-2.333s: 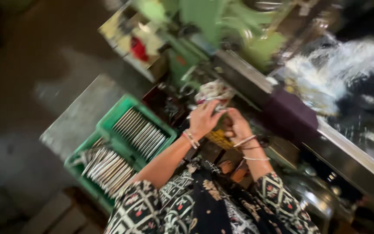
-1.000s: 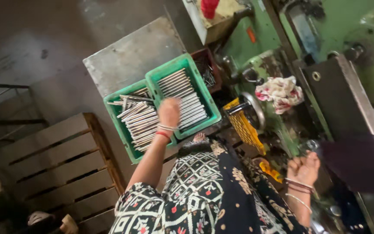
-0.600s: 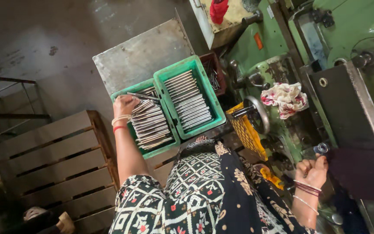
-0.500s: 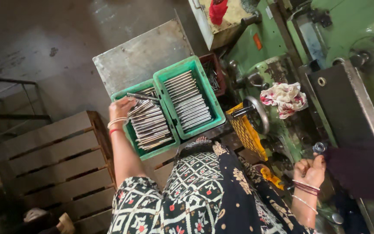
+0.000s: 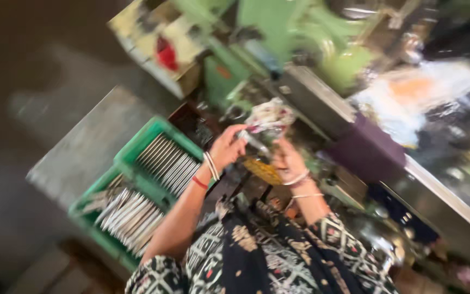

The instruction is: The person repeatedly picks metal rods from a green bin, inserts them into a lathe chuck, operates the machine to machine the rods, and then removes the finished pieces. The process is repeated multiple times throughout the clip.

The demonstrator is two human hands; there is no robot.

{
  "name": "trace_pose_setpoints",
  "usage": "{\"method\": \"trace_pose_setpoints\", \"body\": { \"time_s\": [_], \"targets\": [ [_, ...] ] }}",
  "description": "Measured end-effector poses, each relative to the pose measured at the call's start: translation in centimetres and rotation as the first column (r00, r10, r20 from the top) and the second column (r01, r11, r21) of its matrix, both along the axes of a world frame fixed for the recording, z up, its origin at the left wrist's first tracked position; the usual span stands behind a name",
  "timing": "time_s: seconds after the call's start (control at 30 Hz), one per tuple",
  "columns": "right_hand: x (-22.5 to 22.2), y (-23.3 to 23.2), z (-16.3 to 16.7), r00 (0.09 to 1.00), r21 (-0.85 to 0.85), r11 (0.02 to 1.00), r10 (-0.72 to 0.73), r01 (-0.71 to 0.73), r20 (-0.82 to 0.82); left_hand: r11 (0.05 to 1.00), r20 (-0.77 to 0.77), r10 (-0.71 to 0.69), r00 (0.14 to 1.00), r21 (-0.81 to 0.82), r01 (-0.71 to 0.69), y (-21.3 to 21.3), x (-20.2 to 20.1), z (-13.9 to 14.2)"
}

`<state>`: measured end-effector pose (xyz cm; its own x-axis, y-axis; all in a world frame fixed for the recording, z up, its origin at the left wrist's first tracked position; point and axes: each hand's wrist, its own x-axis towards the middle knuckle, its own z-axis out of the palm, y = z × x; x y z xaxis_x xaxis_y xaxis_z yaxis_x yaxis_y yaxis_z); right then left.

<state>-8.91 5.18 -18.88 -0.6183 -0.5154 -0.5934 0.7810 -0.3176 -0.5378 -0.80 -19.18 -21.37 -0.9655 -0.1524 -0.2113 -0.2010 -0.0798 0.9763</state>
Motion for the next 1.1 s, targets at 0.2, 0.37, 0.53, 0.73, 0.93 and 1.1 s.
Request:
{"method": "trace_pose_setpoints", "body": {
  "time_s": [0.2, 0.37, 0.53, 0.73, 0.93, 1.1],
  "targets": [
    [1.4, -1.1, 2.1, 0.999, -0.247, 0.968, 0.044, -0.036, 0.029, 0.843, -0.018, -0.186, 0.982, 0.51, 0.169, 6.6, -2.5, 8.3],
    [2.3, -0.1, 1.5, 0.47, 0.241, 0.875, 0.018, 0.419, -0.883, 0.715, 0.096, -0.187, 0.978, 0.696, 0.069, 7.4, -3.2, 8.3],
    [2.1, 0.6, 2.5, 0.456, 0.184, 0.851, -0.071, 0.492, -0.887, 0.988, -0.15, 0.081, 0.985, 0.141, -0.06, 10.5, -3.3, 10.0],
    [3.2, 4.6, 5.8, 0.991, 0.006, 0.993, 0.118, -0.118, -0.068, 0.512, -0.677, -0.521, 0.52, -0.735, -0.444, 9.1, -3.6, 14.1],
    [5.8, 7.1, 7.8, 0.963, 0.061, 0.962, 0.265, -0.268, 0.051, 0.528, -0.65, -0.539, 0.536, -0.756, -0.387, 13.4, -4.0, 16.5],
    [9.8, 13.0, 7.2, 0.739, 0.027, 0.745, 0.656, -0.667, 0.15, 0.498, -0.506, -0.813, 0.288, -0.86, -0.107, 16.2, -1.4, 19.1]
  ]
}}
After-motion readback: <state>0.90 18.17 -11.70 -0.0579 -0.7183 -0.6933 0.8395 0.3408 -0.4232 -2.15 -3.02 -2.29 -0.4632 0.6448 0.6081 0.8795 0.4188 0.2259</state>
